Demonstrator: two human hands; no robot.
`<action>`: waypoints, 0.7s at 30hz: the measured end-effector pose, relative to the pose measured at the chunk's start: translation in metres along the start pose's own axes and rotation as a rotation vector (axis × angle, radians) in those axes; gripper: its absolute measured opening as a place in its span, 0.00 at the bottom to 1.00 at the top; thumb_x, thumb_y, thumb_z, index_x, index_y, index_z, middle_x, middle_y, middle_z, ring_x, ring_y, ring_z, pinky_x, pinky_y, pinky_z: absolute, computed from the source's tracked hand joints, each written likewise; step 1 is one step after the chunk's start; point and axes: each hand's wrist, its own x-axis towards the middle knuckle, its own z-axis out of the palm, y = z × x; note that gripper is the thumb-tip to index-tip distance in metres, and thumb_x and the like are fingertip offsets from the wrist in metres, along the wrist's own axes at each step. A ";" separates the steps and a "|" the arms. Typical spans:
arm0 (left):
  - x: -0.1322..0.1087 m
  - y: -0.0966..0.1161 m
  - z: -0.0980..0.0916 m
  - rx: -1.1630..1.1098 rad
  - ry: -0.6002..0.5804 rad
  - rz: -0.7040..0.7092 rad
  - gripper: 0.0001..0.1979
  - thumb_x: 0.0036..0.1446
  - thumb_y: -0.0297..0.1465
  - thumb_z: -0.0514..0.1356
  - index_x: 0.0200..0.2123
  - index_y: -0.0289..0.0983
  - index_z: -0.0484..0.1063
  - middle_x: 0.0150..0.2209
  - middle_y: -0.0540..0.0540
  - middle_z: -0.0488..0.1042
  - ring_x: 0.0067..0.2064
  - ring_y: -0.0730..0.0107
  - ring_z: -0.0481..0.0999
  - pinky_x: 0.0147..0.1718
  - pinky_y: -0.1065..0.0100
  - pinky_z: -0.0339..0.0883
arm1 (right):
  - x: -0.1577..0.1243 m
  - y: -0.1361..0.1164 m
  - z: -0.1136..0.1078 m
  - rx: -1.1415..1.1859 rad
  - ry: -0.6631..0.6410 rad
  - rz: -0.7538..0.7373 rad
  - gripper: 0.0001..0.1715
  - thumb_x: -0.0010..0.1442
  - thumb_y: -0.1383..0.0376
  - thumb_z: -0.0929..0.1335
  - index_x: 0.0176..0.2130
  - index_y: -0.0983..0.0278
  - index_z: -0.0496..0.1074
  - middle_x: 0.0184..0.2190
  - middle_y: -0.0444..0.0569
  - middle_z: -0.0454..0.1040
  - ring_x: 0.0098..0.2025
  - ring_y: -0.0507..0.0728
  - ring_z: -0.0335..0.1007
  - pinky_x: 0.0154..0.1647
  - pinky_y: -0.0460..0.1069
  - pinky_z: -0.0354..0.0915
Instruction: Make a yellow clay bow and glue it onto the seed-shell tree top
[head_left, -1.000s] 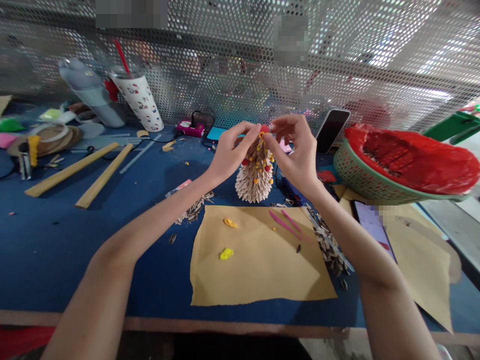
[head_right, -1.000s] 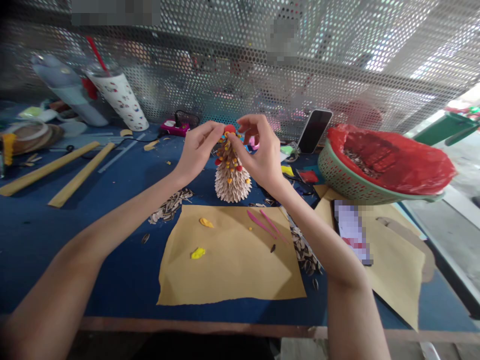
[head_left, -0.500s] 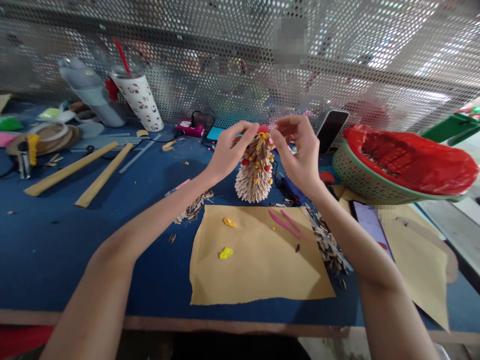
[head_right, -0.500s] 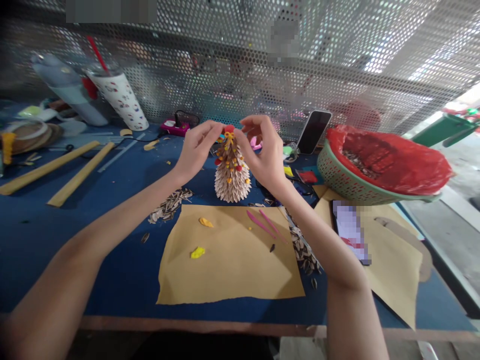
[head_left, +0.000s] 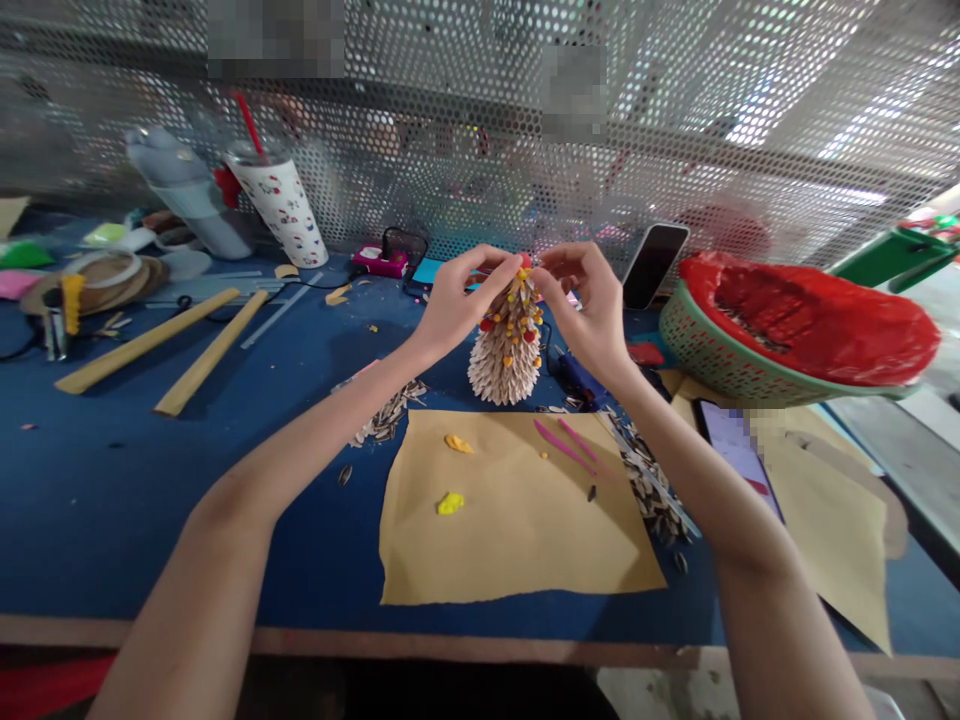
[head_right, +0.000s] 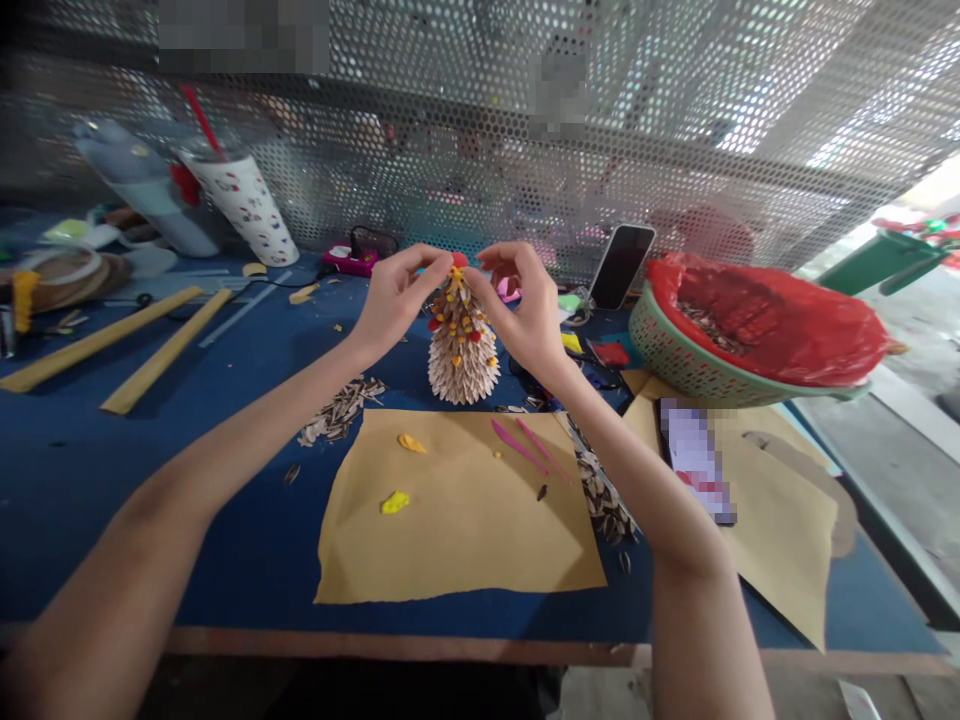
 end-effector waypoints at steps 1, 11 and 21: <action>0.000 0.000 0.000 0.005 0.001 -0.002 0.15 0.66 0.43 0.58 0.35 0.39 0.76 0.37 0.47 0.80 0.41 0.69 0.77 0.40 0.69 0.70 | 0.001 0.000 0.002 0.007 0.004 0.000 0.19 0.63 0.47 0.70 0.42 0.58 0.71 0.38 0.47 0.76 0.35 0.55 0.72 0.37 0.54 0.71; -0.001 0.001 0.001 -0.015 -0.012 -0.021 0.12 0.66 0.40 0.58 0.36 0.38 0.76 0.37 0.46 0.80 0.42 0.67 0.77 0.38 0.69 0.71 | 0.007 -0.001 0.010 0.036 -0.004 0.006 0.22 0.59 0.45 0.72 0.42 0.58 0.70 0.39 0.48 0.75 0.36 0.55 0.72 0.38 0.54 0.72; -0.001 0.001 0.001 -0.011 -0.006 -0.006 0.13 0.66 0.40 0.57 0.35 0.39 0.76 0.36 0.47 0.79 0.40 0.68 0.77 0.36 0.70 0.70 | 0.006 -0.001 0.012 0.080 -0.022 0.031 0.22 0.60 0.45 0.71 0.42 0.58 0.70 0.39 0.47 0.76 0.37 0.55 0.72 0.38 0.54 0.71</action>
